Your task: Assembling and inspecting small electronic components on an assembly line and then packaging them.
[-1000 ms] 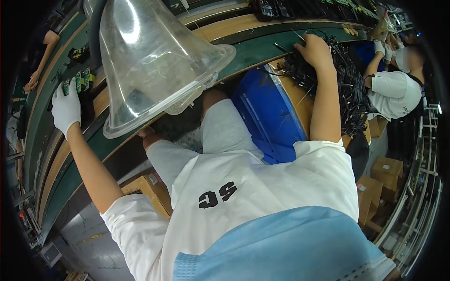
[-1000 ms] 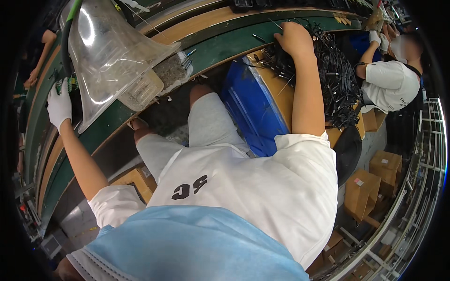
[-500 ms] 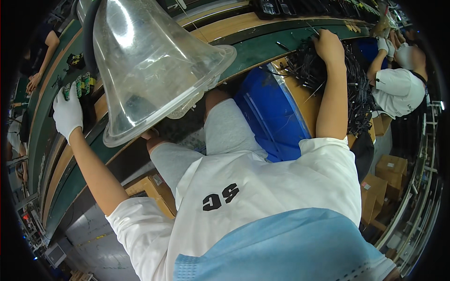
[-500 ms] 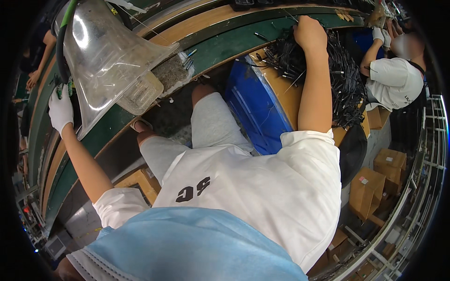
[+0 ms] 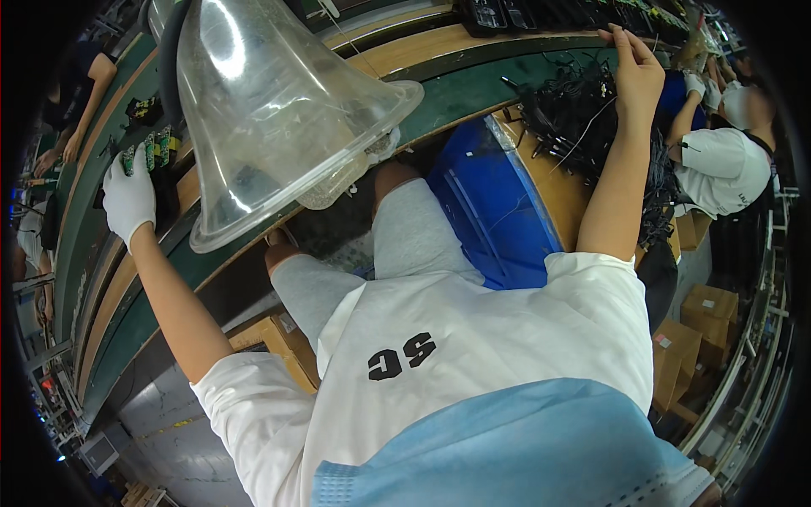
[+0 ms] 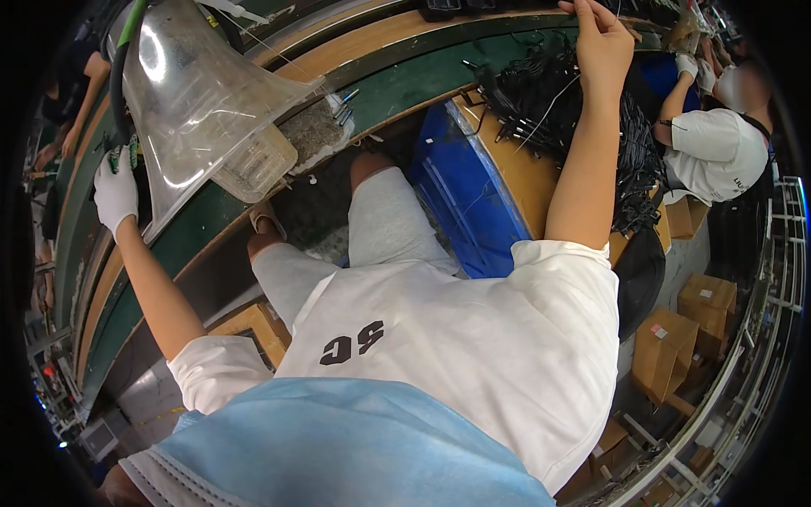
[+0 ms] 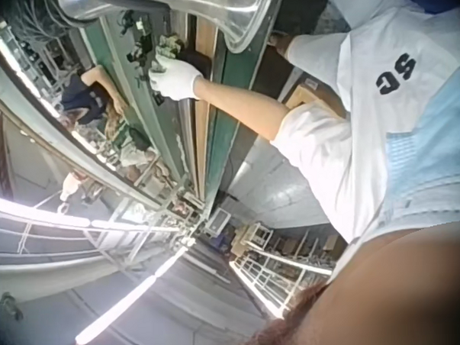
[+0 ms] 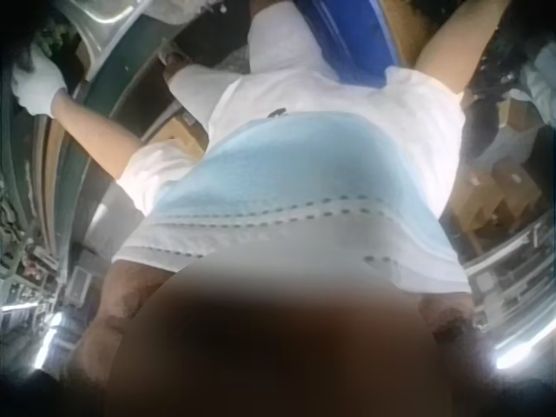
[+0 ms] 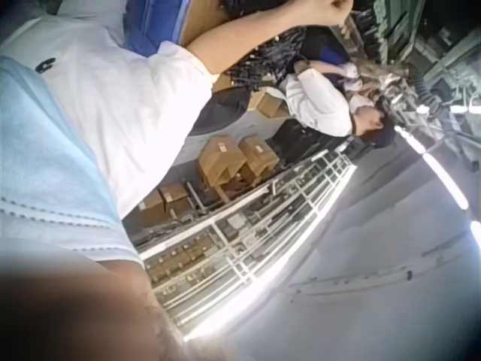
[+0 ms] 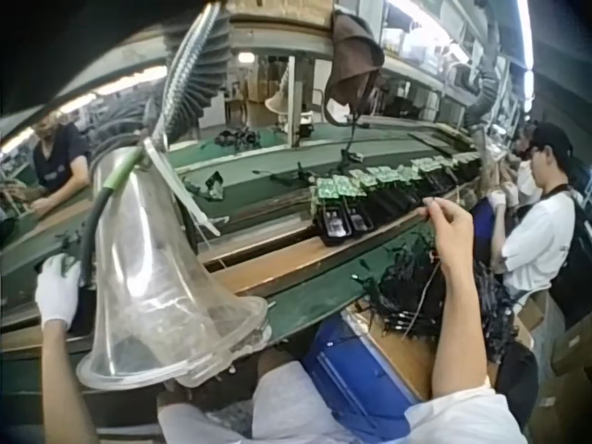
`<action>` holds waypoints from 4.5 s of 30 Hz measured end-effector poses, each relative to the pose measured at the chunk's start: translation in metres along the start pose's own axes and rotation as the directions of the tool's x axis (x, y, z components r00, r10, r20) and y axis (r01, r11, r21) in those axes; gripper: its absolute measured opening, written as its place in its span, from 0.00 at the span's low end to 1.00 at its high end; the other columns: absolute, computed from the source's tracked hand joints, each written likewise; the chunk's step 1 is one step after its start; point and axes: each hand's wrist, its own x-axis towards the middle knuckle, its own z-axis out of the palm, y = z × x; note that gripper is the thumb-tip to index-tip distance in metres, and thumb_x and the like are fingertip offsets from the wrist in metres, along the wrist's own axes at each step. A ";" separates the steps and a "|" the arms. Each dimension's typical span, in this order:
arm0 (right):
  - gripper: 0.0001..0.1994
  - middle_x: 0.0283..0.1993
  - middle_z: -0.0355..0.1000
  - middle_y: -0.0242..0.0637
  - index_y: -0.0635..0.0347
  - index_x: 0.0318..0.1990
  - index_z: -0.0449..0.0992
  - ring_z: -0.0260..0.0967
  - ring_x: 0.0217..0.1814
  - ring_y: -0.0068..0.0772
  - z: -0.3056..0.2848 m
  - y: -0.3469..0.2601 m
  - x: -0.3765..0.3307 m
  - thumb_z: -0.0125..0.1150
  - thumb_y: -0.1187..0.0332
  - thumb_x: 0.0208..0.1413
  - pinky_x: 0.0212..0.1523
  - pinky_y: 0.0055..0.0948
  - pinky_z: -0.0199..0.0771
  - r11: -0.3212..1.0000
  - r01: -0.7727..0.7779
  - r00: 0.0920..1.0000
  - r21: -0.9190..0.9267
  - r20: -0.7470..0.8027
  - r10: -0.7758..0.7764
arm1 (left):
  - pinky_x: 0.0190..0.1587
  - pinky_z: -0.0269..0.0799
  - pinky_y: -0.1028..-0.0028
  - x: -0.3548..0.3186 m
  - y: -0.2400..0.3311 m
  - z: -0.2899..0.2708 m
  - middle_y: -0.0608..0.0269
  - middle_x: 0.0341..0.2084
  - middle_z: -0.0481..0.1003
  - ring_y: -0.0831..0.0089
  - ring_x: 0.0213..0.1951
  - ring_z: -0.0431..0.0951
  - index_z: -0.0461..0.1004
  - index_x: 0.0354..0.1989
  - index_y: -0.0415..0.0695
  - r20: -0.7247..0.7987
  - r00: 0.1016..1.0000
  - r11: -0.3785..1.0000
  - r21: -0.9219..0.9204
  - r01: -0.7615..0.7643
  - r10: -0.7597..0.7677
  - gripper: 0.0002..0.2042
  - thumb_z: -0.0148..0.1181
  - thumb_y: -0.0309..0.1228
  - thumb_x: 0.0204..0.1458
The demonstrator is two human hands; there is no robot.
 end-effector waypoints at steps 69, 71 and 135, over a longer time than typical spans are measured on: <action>0.11 0.22 0.66 0.27 0.65 0.51 0.74 0.58 0.21 0.15 0.072 -0.091 -0.253 0.52 0.75 0.63 0.22 0.14 0.53 0.862 -0.244 0.436 0.444 0.844 -0.312 | 0.52 0.75 0.70 -0.322 0.086 0.017 0.51 0.51 0.72 0.64 0.49 0.77 0.65 0.56 0.40 0.554 0.771 -0.395 -0.662 0.637 0.316 0.22 0.63 0.24 0.54; 0.11 0.22 0.66 0.27 0.65 0.51 0.74 0.57 0.20 0.15 0.071 -0.091 -0.251 0.52 0.75 0.63 0.22 0.14 0.53 0.874 -0.223 0.430 0.431 0.848 -0.308 | 0.52 0.75 0.70 -0.317 0.087 0.014 0.52 0.50 0.73 0.65 0.48 0.77 0.65 0.54 0.41 0.542 0.778 -0.399 -0.668 0.628 0.318 0.21 0.64 0.23 0.53; 0.13 0.25 0.61 0.28 0.67 0.38 0.79 0.50 0.24 0.18 0.062 -0.109 -0.174 0.50 0.68 0.65 0.25 0.18 0.46 0.855 0.376 0.391 0.357 0.775 -0.496 | 0.36 0.75 0.83 -0.246 0.115 -0.024 0.61 0.33 0.82 0.81 0.31 0.77 0.80 0.44 0.36 0.403 0.809 0.306 -0.907 0.290 0.429 0.17 0.70 0.31 0.46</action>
